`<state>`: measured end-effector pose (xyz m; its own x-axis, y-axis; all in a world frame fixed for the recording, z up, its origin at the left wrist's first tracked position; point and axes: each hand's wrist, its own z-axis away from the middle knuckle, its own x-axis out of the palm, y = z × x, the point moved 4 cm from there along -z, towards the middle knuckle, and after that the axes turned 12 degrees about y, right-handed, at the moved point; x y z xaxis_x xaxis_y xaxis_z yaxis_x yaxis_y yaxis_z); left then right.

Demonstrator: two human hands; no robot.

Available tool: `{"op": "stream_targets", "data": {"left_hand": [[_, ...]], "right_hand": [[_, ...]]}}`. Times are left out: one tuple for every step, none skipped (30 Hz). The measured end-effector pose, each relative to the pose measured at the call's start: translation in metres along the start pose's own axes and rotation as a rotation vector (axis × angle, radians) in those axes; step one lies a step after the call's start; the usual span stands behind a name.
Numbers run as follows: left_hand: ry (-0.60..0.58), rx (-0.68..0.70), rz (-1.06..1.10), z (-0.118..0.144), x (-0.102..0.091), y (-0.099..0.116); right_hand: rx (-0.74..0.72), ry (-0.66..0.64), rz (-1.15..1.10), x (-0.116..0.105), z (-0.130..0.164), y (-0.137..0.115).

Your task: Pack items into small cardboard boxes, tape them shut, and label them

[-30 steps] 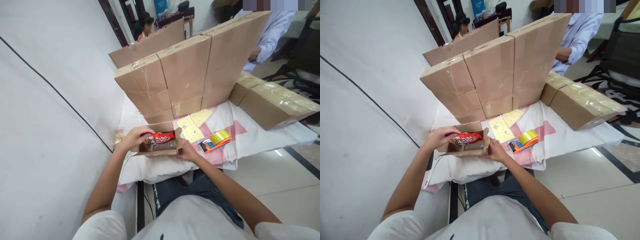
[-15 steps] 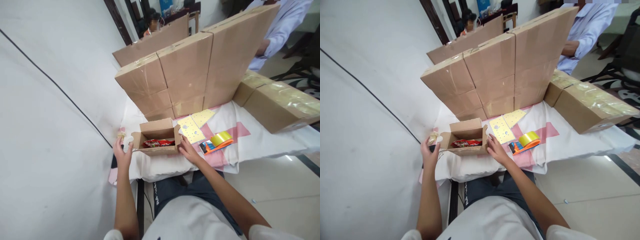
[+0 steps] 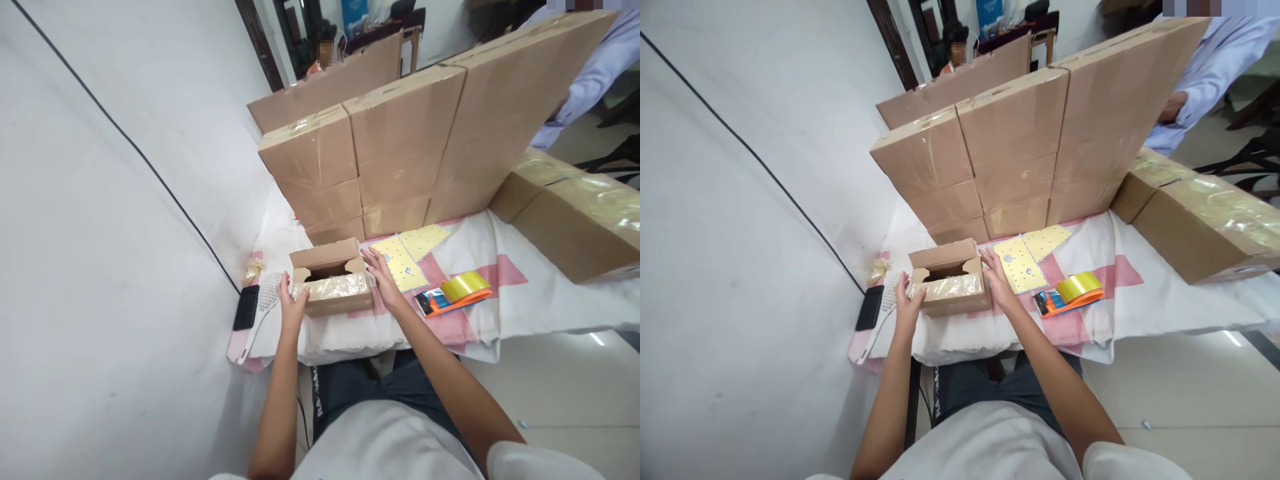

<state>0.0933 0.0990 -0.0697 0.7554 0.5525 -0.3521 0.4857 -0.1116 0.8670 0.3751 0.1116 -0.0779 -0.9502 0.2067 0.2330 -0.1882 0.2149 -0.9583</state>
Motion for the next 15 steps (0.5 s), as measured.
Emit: {"op": "stream_targets", "data": {"left_hand": [[-0.027,0.026,-0.041,-0.001,0.001,0.001],[-0.053,0.070,-0.082,-0.002,0.001,0.005],[-0.071,0.134,-0.129,-0.003,-0.001,0.013],[-0.082,0.209,-0.188,-0.004,-0.002,0.022],[-0.093,0.287,-0.255,-0.004,-0.004,0.033],[-0.120,0.363,-0.319,-0.003,-0.004,0.045],[-0.170,0.432,-0.372,0.000,-0.002,0.056],[-0.233,0.491,-0.407,0.005,0.002,0.066],[-0.296,0.536,-0.427,0.010,0.006,0.074],[-0.346,0.566,-0.439,0.017,0.010,0.081],[-0.373,0.583,-0.453,0.023,0.015,0.086],[-0.376,0.589,-0.477,0.029,0.019,0.089],[-0.367,0.589,-0.512,0.035,0.022,0.090],[-0.360,0.589,-0.551,0.040,0.025,0.091],[-0.360,0.591,-0.588,0.044,0.028,0.091]], "right_hand": [[0.003,-0.002,-0.014,0.001,-0.002,-0.002],[-0.016,-0.008,0.007,0.003,-0.003,-0.004],[-0.053,-0.021,0.055,0.004,-0.003,-0.006],[-0.105,-0.042,0.121,0.005,-0.003,-0.009],[-0.167,-0.068,0.195,0.005,-0.003,-0.012],[-0.231,-0.095,0.270,0.006,-0.003,-0.015],[-0.289,-0.118,0.340,0.005,-0.002,-0.018],[-0.337,-0.139,0.404,0.004,-0.001,-0.020],[-0.372,-0.154,0.457,0.002,0.000,-0.023],[-0.392,-0.160,0.498,-0.001,0.003,-0.026],[-0.401,-0.155,0.527,-0.006,0.007,-0.028],[-0.402,-0.134,0.545,-0.012,0.014,-0.031],[-0.401,-0.094,0.551,-0.021,0.023,-0.034],[-0.397,-0.035,0.548,-0.031,0.035,-0.038],[-0.392,0.046,0.541,-0.044,0.048,-0.040]]}}
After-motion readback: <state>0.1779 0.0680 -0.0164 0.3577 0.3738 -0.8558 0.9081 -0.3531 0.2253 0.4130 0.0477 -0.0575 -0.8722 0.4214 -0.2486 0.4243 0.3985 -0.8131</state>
